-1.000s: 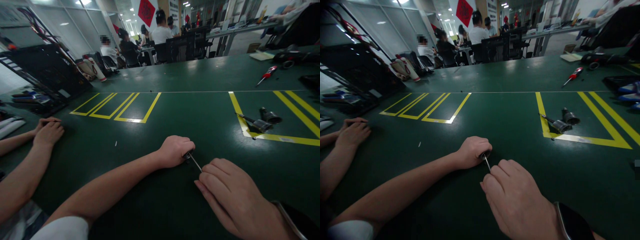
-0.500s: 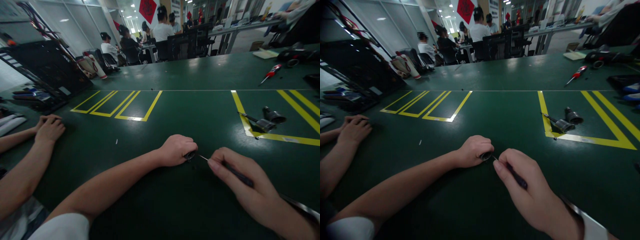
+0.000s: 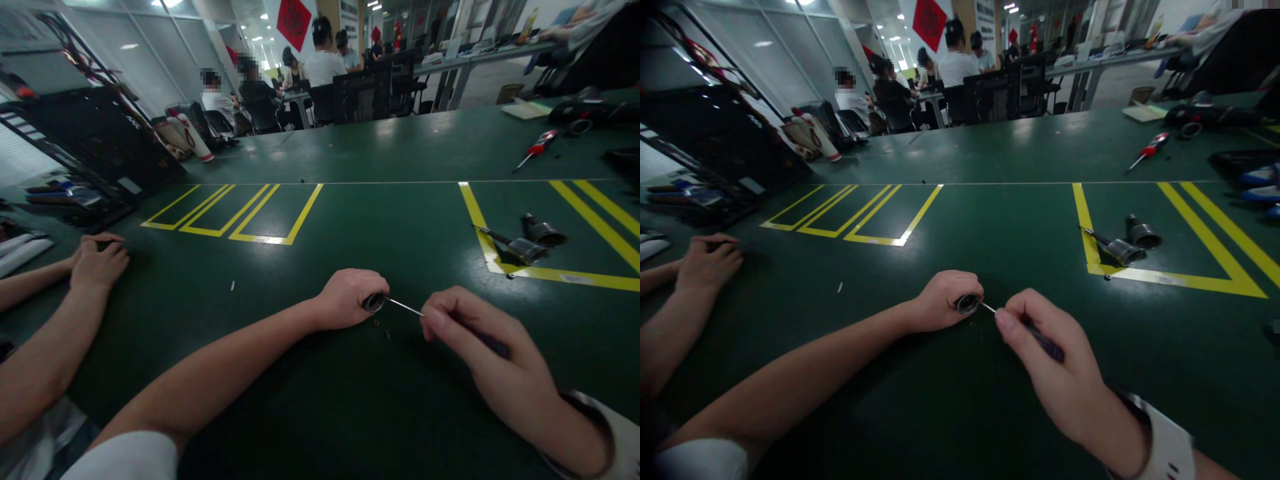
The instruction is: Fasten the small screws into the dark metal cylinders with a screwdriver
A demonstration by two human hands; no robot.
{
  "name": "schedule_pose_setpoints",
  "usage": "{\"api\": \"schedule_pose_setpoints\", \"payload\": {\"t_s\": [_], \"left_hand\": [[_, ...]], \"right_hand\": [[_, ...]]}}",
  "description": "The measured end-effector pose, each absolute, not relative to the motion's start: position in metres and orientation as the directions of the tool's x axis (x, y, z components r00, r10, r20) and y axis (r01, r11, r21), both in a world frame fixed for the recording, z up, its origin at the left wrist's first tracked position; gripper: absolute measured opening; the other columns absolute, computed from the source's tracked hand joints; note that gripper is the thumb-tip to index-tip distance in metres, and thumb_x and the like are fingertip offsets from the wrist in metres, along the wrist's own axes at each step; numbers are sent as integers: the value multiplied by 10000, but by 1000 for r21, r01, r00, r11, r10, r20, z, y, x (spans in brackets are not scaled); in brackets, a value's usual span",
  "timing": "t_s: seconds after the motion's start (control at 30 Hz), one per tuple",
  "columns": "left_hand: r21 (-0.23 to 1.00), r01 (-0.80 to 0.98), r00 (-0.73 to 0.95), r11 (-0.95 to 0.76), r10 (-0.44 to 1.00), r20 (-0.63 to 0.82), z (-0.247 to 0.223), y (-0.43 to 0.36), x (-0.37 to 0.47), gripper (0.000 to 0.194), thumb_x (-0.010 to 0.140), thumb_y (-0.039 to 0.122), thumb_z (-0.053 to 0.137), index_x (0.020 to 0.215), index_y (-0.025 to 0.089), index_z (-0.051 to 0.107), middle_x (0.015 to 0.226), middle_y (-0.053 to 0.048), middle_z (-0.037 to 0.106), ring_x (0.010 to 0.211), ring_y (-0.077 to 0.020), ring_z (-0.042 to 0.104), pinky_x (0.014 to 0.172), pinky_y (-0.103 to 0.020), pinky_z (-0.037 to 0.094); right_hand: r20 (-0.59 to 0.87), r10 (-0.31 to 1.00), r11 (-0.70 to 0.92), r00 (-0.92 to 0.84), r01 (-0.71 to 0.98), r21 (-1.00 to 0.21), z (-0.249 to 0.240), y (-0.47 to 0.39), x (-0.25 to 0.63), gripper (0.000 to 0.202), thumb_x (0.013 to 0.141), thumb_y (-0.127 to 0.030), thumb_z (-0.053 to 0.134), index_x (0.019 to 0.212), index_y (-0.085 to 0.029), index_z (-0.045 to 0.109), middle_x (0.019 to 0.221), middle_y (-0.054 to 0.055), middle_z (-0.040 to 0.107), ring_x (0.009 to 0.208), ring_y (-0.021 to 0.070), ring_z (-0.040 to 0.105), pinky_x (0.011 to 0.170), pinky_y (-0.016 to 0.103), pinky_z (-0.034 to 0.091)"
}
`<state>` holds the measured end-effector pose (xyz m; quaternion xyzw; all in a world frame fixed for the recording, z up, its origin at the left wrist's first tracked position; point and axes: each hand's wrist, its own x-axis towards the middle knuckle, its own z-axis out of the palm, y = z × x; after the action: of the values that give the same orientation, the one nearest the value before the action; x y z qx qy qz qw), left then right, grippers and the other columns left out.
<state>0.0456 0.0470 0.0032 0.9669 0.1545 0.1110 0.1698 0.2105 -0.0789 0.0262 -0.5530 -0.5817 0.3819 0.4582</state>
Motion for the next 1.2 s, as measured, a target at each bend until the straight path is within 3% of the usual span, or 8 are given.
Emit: {"api": "schedule_pose_setpoints", "payload": {"t_s": [0.1, 0.2, 0.4, 0.63, 0.7, 0.83, 0.93, 1.2], "left_hand": [[254, 261, 938, -931, 307, 159, 2, 45, 46, 55, 768, 154, 486, 779, 163, 539, 715, -4, 574, 666, -119, 512, 581, -237, 344], [147, 243, 950, -959, 266, 165, 2, 43, 47, 77, 778, 164, 477, 773, 165, 554, 698, -9, 570, 647, -129, 504, 561, -259, 322], [189, 230, 952, -955, 261, 159, 4, 43, 46, 117, 827, 175, 438, 797, 161, 550, 709, -12, 574, 662, -123, 504, 584, -251, 335], [259, 207, 952, -943, 255, 167, 6, 44, 46, 114, 825, 160, 442, 774, 155, 544, 711, -10, 574, 661, -114, 498, 613, -240, 354], [258, 212, 951, -943, 260, 168, 6, 44, 46, 111, 822, 159, 445, 774, 155, 545, 704, -6, 571, 654, -111, 496, 602, -238, 350], [185, 233, 951, -955, 263, 163, 4, 44, 46, 115, 823, 179, 448, 787, 163, 556, 692, -2, 566, 651, -115, 500, 580, -248, 334], [121, 236, 953, -964, 254, 165, 3, 43, 46, 134, 832, 198, 443, 780, 166, 562, 685, -5, 561, 642, -122, 492, 569, -258, 321], [70, 229, 950, -971, 239, 202, 3, 40, 47, 173, 849, 205, 421, 752, 174, 561, 676, -7, 551, 627, -131, 466, 565, -266, 300]], "right_hand": [[260, 946, 324, -195, 533, -781, 32, -87, 204, 166, 867, -227, 453, 719, -204, 526, 674, 14, 515, 621, 155, 462, 551, 300, 351], [229, 949, 313, -216, 566, -763, 36, -86, 203, 191, 878, -233, 433, 708, -207, 515, 653, 10, 508, 599, 153, 461, 534, 296, 347], [18, 1000, 12, 21, 253, -967, 28, -71, 218, 263, 854, -358, 480, 646, -210, 541, 600, -1, 526, 578, 148, 483, 524, 276, 363], [-202, 974, -189, 101, -124, -974, 25, -64, 216, 247, 801, -355, 521, 615, -193, 532, 567, 0, 526, 545, 140, 461, 515, 275, 371], [-159, 981, -148, 112, -100, -984, 25, -65, 215, 251, 807, -358, 517, 617, -194, 536, 571, 1, 526, 555, 143, 466, 520, 277, 375], [27, 996, 14, 80, 164, -986, 26, -72, 215, 251, 834, -352, 510, 638, -203, 560, 598, 6, 538, 584, 149, 489, 523, 270, 376], [69, 997, 57, 30, 291, -955, 26, -75, 216, 254, 840, -349, 502, 635, -210, 558, 598, 5, 536, 562, 146, 479, 488, 262, 359], [-98, 993, -98, 68, -8, -995, 23, -64, 221, 253, 802, -354, 536, 608, -192, 555, 560, -4, 529, 559, 145, 475, 542, 284, 360]]}}
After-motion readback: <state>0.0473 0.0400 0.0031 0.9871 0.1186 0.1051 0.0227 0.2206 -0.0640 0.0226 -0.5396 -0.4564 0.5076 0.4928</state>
